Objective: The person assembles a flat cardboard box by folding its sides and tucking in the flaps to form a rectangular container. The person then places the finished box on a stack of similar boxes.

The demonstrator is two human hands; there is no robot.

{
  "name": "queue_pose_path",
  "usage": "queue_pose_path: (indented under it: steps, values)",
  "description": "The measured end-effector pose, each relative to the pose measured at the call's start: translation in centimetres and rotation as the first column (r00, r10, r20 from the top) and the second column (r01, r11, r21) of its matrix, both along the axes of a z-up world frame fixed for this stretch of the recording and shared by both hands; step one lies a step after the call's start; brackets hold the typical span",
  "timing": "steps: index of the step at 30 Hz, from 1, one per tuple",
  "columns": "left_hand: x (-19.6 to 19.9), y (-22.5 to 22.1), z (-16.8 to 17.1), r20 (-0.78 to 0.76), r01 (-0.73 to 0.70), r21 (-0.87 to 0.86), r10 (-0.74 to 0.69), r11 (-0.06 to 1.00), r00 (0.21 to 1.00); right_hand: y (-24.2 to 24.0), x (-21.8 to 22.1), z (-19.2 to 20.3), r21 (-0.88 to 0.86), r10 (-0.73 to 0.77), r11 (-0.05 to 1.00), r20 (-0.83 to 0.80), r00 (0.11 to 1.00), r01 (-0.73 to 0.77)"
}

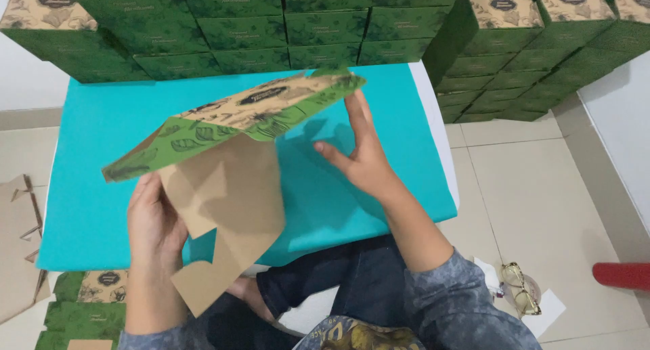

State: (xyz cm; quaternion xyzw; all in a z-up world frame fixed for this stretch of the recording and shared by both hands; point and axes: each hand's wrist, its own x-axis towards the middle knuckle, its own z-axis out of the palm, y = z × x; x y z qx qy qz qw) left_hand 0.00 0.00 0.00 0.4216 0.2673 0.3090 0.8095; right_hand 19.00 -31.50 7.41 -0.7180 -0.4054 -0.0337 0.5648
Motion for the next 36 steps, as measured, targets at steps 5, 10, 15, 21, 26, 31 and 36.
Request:
queue_pose_path:
  steps: [5, 10, 15, 21, 26, 31, 36]
  values:
    - [2.3, -6.4, 9.9, 0.098, 0.208, -0.12, -0.197, 0.971, 0.975, 2.0, 3.4, 1.4, 0.156, 0.115, 0.984, -0.224, 0.968, -0.081]
    - [0.6, -9.7, 14.0, 0.102, 0.236, -0.126, -0.224, 0.964, 0.969, 4.1, 5.6, 2.5, 0.25, 0.297, 0.939, -0.243, 0.923, -0.236]
    - [1.6, -8.2, 9.2, 0.25, 0.271, -0.119, -0.235, 0.955, 0.939, 4.6, 4.3, 1.7, 0.101, 0.298, 0.951, -0.536, 0.79, -0.291]
    - [3.9, -3.6, -0.8, -0.141, 0.169, 0.217, -0.141, 0.961, 0.98, 3.9, 3.4, -3.7, -0.292, 0.028, 0.954, -0.155, 0.988, -0.073]
    - [2.5, -2.6, 0.4, -0.488, 0.269, 0.596, 0.075, 0.756, 0.869, 3.2, -3.8, -1.3, -0.659, 0.128, 0.746, -0.002, 0.992, -0.098]
    - [4.3, -4.5, 2.8, -0.623, 0.456, 0.748, 0.271, 0.483, 0.734, 2.0, -8.1, -1.4, -0.871, 0.212, 0.479, -0.008, 0.977, -0.111]
    - [5.9, -5.6, 3.6, -0.554, 0.516, 0.83, 0.406, 0.211, 0.726, 1.2, -7.5, -2.0, -0.89, 0.136, 0.455, 0.082, 0.987, 0.011]
